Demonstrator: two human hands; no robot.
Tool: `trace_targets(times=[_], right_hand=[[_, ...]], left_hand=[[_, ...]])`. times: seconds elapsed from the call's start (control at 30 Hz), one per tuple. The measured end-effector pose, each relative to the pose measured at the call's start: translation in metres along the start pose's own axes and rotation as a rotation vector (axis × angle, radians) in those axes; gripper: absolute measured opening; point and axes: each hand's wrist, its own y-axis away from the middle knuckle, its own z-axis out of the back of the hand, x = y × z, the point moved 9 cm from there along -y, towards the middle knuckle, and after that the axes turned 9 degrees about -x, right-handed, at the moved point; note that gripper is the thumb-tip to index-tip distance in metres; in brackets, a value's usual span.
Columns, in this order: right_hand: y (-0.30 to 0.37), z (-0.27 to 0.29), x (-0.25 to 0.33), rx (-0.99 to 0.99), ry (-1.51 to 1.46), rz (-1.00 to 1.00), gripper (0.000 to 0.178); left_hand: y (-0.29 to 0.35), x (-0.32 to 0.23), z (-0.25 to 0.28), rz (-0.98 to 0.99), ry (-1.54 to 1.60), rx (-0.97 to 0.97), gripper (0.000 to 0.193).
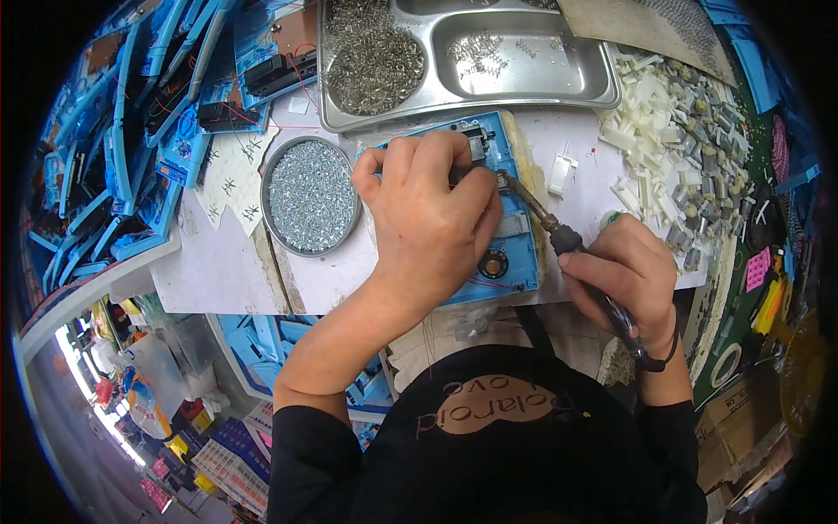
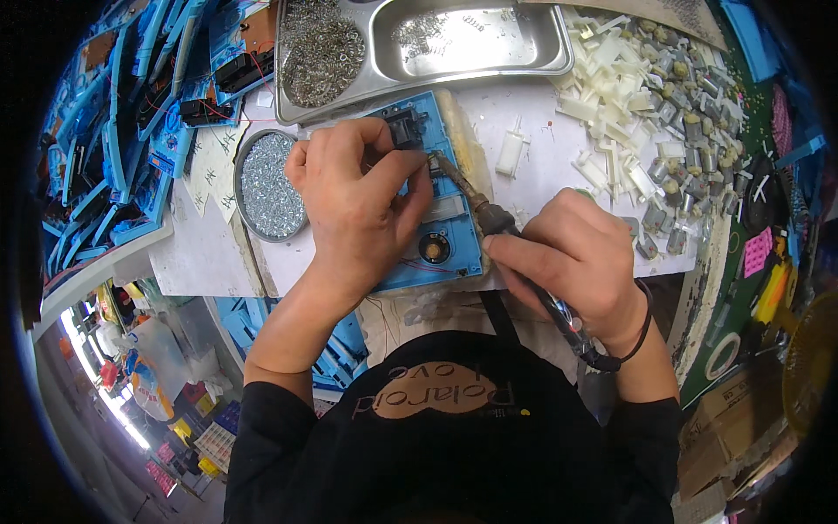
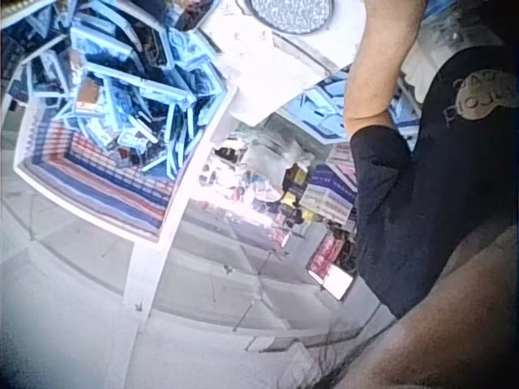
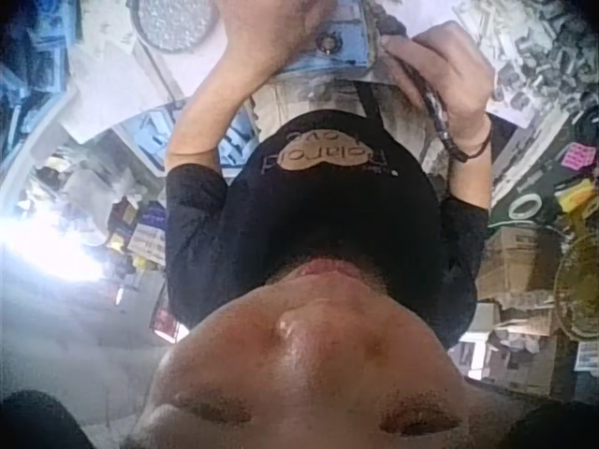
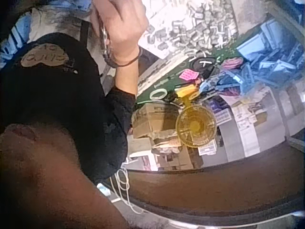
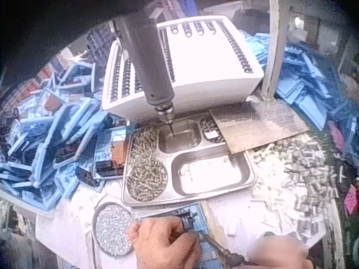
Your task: Assembling and soldering internal components into a blue plastic electronic device shell.
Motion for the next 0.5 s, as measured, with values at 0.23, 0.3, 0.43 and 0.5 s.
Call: trace_targets(times=[0.23,0.3,0.43,0.5], right_hand=[[0.001,0.021,-0.003,-0.081,0.023,-0.044,0.040],[0.004,0.024,-0.004,-0.106,-0.002,-0.070,0.039],[0.006,0.027,-0.004,-0.092,-0.007,-0.090,0.038],[0.006,0.028,-0.003,-0.094,-0.008,-0.092,0.037]], left_hand=[[0.000,0.000,0.000,-0.004,0.002,-0.009,0.018],[0.000,-0.001,0.000,-0.002,-0.002,-0.008,0.017],[0.000,-0.001,0.000,0.004,-0.006,0.001,0.016],[0.000,-0.001,0.000,0.008,-0.008,0.004,0.016]])
